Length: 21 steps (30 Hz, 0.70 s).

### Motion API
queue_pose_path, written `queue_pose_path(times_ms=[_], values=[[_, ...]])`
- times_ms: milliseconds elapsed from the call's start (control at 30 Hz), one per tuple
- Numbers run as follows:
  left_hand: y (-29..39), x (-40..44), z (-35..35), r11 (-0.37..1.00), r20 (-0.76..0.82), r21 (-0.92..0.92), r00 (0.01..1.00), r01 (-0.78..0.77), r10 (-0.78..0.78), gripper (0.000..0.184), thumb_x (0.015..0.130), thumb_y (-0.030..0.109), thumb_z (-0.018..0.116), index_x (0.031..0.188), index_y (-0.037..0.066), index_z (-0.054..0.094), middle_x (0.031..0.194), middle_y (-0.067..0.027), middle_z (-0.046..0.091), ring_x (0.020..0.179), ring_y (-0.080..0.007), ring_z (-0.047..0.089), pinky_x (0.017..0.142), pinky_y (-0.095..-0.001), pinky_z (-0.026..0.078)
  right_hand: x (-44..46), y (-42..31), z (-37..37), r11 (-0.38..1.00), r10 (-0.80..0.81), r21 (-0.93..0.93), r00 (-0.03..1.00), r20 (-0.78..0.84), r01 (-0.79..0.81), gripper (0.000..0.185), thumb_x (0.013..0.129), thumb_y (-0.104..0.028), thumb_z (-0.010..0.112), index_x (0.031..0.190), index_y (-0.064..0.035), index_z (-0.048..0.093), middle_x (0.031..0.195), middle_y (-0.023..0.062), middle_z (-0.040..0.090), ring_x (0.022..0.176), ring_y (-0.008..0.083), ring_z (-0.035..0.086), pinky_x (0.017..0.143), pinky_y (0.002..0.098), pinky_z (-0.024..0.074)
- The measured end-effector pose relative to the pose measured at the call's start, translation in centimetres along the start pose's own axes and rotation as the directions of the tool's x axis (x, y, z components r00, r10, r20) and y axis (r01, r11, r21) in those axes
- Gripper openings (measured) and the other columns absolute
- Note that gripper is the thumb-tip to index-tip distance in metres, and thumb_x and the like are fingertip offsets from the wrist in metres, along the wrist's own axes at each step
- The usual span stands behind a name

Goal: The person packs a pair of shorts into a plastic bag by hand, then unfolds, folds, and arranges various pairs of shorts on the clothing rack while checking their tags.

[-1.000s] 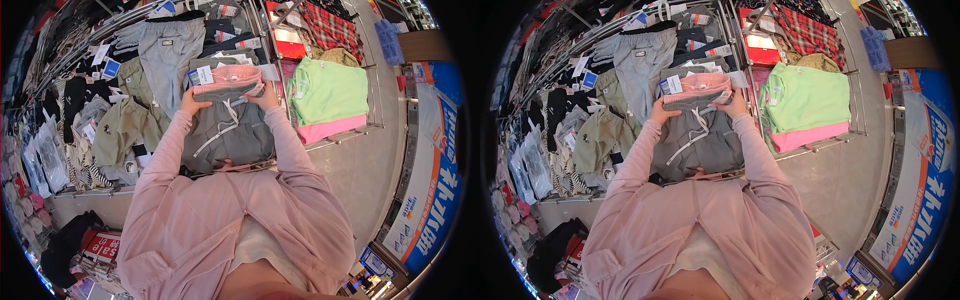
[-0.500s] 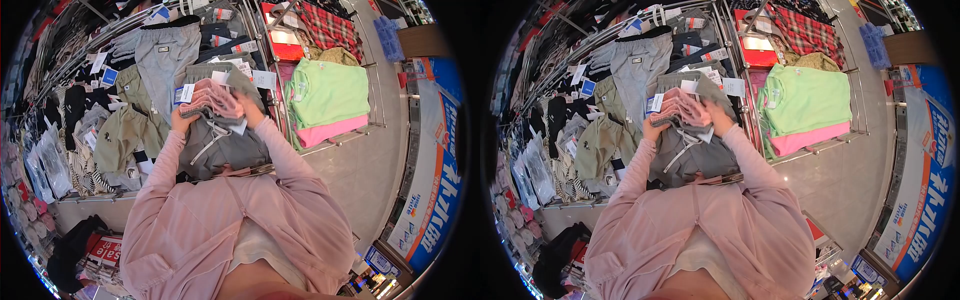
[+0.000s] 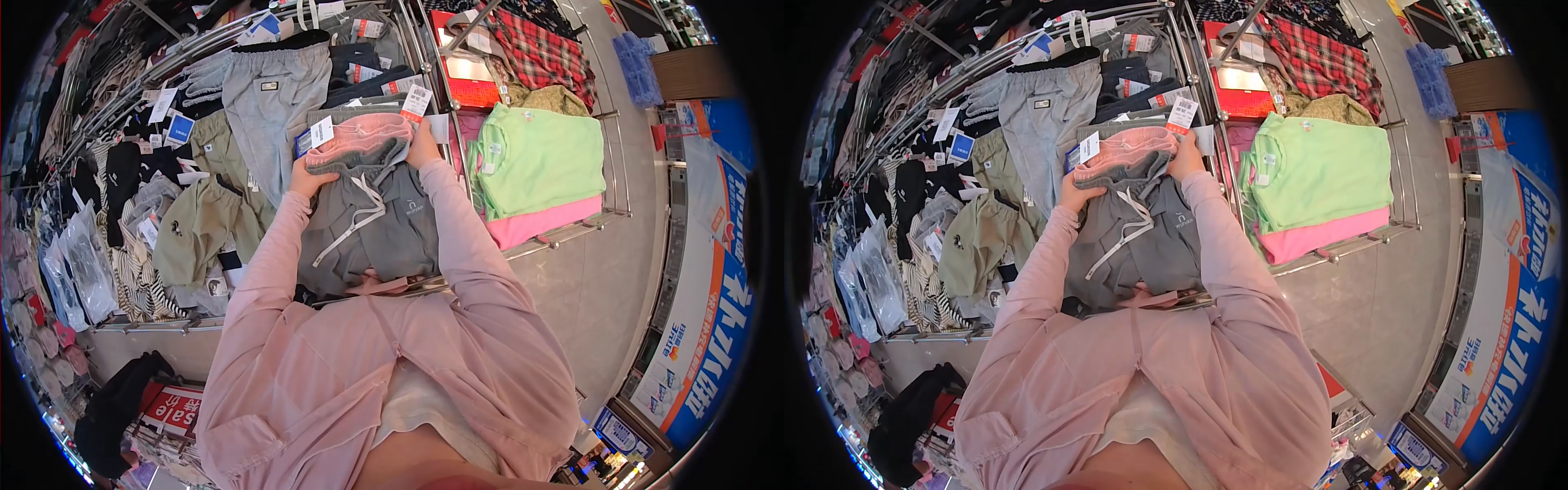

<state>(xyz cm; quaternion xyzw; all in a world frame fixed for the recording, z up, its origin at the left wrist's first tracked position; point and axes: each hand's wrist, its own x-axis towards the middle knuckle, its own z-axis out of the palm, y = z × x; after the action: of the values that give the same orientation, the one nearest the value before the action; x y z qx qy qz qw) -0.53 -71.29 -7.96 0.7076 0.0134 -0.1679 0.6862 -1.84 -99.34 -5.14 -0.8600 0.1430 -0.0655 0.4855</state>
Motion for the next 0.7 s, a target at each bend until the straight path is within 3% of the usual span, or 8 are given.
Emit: queue_pose_path(times_ms=[67, 100, 233, 400, 467, 533, 633, 700], values=[[-0.1, 0.7, 0.0, 1.000, 0.042, 0.018, 0.999, 0.004, -0.005, 0.047, 0.053, 0.003, 0.082, 0.095, 0.000, 0.062, 0.091, -0.0058, 0.065, 0.082, -0.0154, 0.060, 0.077, -0.0280, 0.047, 1.6, -0.7, -0.3, 0.944, 0.264, -0.245, 0.950, 0.166, -0.219, 0.093, 0.047, -0.012, 0.084, 0.119, 0.0016, 0.028, 0.107, 0.0238, 0.058, 0.101, 0.0386, 0.057, 0.088, 0.0394, 0.0442], [0.0, 1.0, 0.1, 1.000, 0.041, 0.014, 0.999, 0.002, -0.003, 0.047, 0.053, 0.003, 0.082, 0.095, 0.000, 0.062, 0.091, -0.0058, 0.065, 0.082, -0.0154, 0.060, 0.077, -0.0280, 0.047, 2.3, -0.9, -0.4, 0.937, 0.268, -0.274, 0.950, 0.160, -0.218, 0.080, 0.049, -0.012, 0.082, 0.111, 0.0026, 0.035, 0.106, 0.0239, 0.058, 0.102, 0.0384, 0.056, 0.087, 0.0391, 0.0447], [1.4, 2.1, 0.8, 0.999, -0.029, 0.039, 0.999, -0.037, 0.038, 0.043, 0.052, 0.001, 0.080, 0.092, 0.000, 0.063, 0.088, -0.0057, 0.065, 0.080, -0.0157, 0.060, 0.076, -0.0280, 0.047, 4.4, -0.4, -0.3, 0.946, 0.199, -0.279, 0.974, 0.107, -0.163, 0.072, 0.048, -0.012, 0.082, 0.107, 0.0016, 0.044, 0.103, 0.0214, 0.060, 0.102, 0.0368, 0.056, 0.086, 0.0383, 0.0452], [2.1, 5.8, 1.0, 0.992, -0.121, 0.066, 0.986, -0.109, 0.117, 0.042, 0.051, 0.004, 0.081, 0.090, 0.001, 0.064, 0.087, -0.0061, 0.066, 0.078, -0.0162, 0.061, 0.074, -0.0281, 0.048, 8.1, 0.6, 0.3, 0.999, 0.043, -0.020, 0.999, 0.025, -0.042, 0.062, 0.046, -0.012, 0.082, 0.099, -0.0012, 0.053, 0.103, 0.0165, 0.061, 0.100, 0.0323, 0.058, 0.085, 0.0356, 0.0458], [2.0, 7.1, 0.8, 0.996, -0.179, 0.048, 0.981, -0.069, 0.077, 0.045, 0.051, 0.006, 0.082, 0.091, 0.001, 0.064, 0.088, -0.0071, 0.066, 0.078, -0.0169, 0.062, 0.073, -0.0282, 0.048, 8.3, 1.1, 0.0, 0.999, 0.053, -0.003, 0.992, 0.113, -0.053, 0.068, 0.044, -0.011, 0.084, 0.103, -0.0020, 0.051, 0.104, 0.0153, 0.061, 0.098, 0.0296, 0.059, 0.084, 0.0351, 0.0464], [1.5, 7.5, 0.2, 0.995, -0.174, 0.096, 0.984, -0.031, 0.048, 0.046, 0.049, 0.008, 0.083, 0.091, 0.001, 0.065, 0.088, -0.0082, 0.067, 0.078, -0.0182, 0.062, 0.073, -0.0293, 0.048, 8.3, 0.9, 0.8, 0.981, 0.135, 0.126, 0.984, 0.118, -0.149, 0.073, 0.043, 0.001, 0.084, 0.108, -0.0025, 0.051, 0.104, 0.0116, 0.062, 0.097, 0.0246, 0.060, 0.083, 0.0331, 0.0475], [1.5, 6.5, -0.1, 0.991, -0.194, 0.136, 0.981, 0.009, 0.017, 0.057, 0.049, 0.012, 0.085, 0.100, 0.000, 0.061, 0.093, -0.0094, 0.065, 0.083, -0.0186, 0.062, 0.076, -0.0301, 0.048, 4.2, -3.3, -0.3, 0.992, 0.113, -0.060, 0.994, 0.008, -0.112, 0.071, 0.048, -0.005, 0.084, 0.109, -0.0012, 0.049, 0.106, 0.0149, 0.061, 0.098, 0.0282, 0.059, 0.083, 0.0346, 0.0470], [2.1, 4.2, -0.2, 0.939, -0.231, 0.342, 0.964, -0.047, 0.132, 0.074, 0.050, 0.016, 0.087, 0.112, -0.002, 0.052, 0.103, -0.0116, 0.062, 0.093, -0.0197, 0.060, 0.082, -0.0312, 0.047, 2.2, -2.6, -0.7, 0.992, 0.036, -0.117, 0.998, -0.057, -0.042, 0.064, 0.057, -0.011, 0.081, 0.111, 0.0002, 0.050, 0.103, 0.0178, 0.061, 0.098, 0.0318, 0.059, 0.083, 0.0358, 0.0462]])
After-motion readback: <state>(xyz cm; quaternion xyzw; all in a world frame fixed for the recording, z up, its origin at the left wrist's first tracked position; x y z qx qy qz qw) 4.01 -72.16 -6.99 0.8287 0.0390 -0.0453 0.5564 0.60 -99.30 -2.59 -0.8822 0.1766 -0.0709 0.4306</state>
